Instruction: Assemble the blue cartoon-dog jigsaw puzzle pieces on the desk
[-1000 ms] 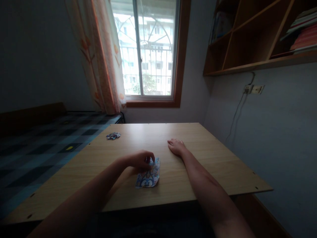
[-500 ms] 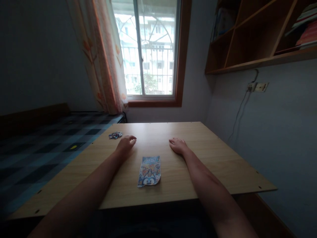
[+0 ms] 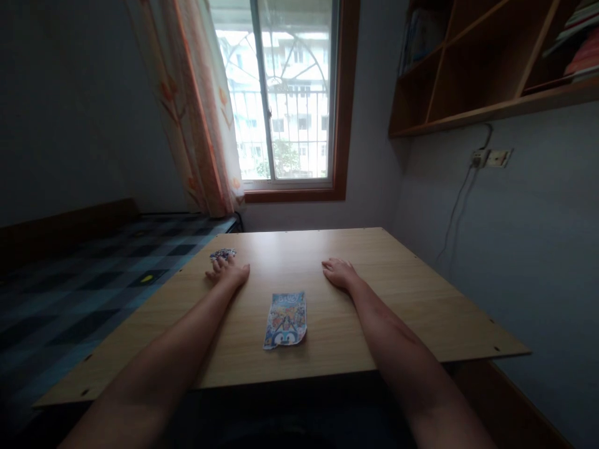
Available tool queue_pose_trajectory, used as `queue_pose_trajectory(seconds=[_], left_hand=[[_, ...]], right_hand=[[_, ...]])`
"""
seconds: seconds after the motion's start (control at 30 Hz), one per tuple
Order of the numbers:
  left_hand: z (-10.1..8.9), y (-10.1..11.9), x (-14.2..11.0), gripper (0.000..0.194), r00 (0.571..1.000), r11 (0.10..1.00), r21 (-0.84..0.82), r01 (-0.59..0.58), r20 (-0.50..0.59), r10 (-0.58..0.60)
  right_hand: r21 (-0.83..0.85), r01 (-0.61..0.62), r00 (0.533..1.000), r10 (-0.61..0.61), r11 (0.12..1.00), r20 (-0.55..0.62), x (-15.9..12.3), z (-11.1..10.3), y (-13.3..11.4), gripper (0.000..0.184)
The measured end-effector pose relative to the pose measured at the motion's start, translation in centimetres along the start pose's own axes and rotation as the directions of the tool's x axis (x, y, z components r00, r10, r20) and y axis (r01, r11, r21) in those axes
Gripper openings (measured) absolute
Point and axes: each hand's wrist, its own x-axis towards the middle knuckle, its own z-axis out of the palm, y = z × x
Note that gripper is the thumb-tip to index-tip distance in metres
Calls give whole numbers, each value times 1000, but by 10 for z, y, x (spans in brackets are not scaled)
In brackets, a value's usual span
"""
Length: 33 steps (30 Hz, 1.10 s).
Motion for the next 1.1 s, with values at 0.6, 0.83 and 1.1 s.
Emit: queue_pose_trajectory(seconds=[0.6, 0.83, 1.1], left_hand=[[-6, -51, 96, 102, 972, 974, 75, -215, 110, 206], [5, -48, 128, 94, 927, 932, 54, -359, 132, 350], [13, -42, 140, 75, 863, 877, 17, -481, 185, 470]], right_hand=[[-61, -18, 998, 14, 998, -65, 24, 6, -10, 47], [-93, 10, 1000, -13, 996, -27, 51, 4, -7, 47], [-87, -16, 999, 12, 996, -47, 77, 9, -4, 47]])
